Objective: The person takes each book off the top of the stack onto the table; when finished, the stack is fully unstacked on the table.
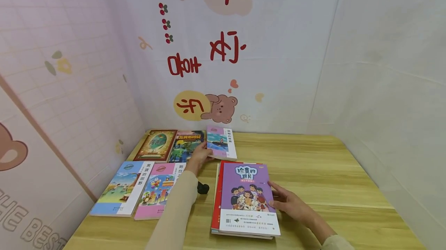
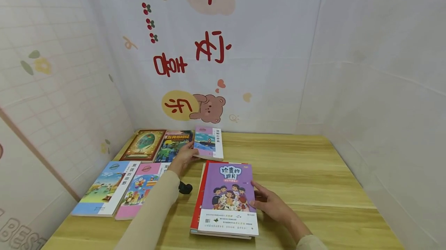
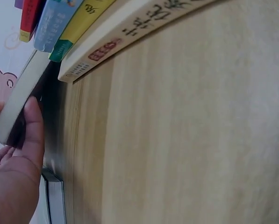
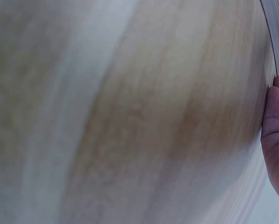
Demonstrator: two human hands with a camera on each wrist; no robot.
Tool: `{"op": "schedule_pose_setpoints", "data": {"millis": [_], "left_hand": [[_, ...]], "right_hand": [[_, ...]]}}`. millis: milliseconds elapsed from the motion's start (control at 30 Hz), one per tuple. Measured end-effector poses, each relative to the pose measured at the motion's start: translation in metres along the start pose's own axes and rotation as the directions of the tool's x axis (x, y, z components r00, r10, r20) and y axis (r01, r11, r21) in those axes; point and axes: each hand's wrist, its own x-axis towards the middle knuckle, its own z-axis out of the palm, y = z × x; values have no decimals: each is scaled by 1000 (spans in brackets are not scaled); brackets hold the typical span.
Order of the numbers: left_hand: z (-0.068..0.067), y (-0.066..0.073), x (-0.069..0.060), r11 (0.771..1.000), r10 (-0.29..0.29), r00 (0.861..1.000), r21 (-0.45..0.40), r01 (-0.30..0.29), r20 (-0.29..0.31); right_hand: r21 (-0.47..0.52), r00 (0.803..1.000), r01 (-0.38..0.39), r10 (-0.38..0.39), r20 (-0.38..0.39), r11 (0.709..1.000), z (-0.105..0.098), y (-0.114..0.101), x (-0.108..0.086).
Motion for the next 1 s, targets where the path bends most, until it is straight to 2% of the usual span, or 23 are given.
{"op": "schedule_pose_setpoints", "data": {"millis": [67,133,233,300,333,533,800,867,1000], "left_hand": [[0,1,0,999,-5,1000,35,6,-13],[-1,2,-2,992,16,999,124,-12,-34],[-3,8,-7,964,62,997,261,-45,-55],[-5,13,-12,937,103,992,342,-74,-69],[-5,17,-14,928,121,990,361,-89,-67],[-7,32,-21,901,185,981,408,-146,-58],[-8,40,-36,895,181,983,417,-162,-6],[-8,40,-41,896,177,984,413,-165,10],[-9,37,-52,883,184,982,429,-188,52]], "right_hand": [[-10,1000,2,-2,-3,1000,0,1,0],[-19,1000,5,-5,-6,1000,1,1,1],[-40,1000,9,-10,-15,999,1,2,2],[-42,1000,10,-11,-18,999,2,1,2],[-44,1000,9,-10,-20,999,2,1,2],[-53,1000,-7,6,-29,999,2,1,0],[-83,999,5,-8,-37,997,3,1,0],[-86,999,8,-11,-34,996,3,1,0],[-83,1000,3,-5,-28,997,4,2,-1]]}}
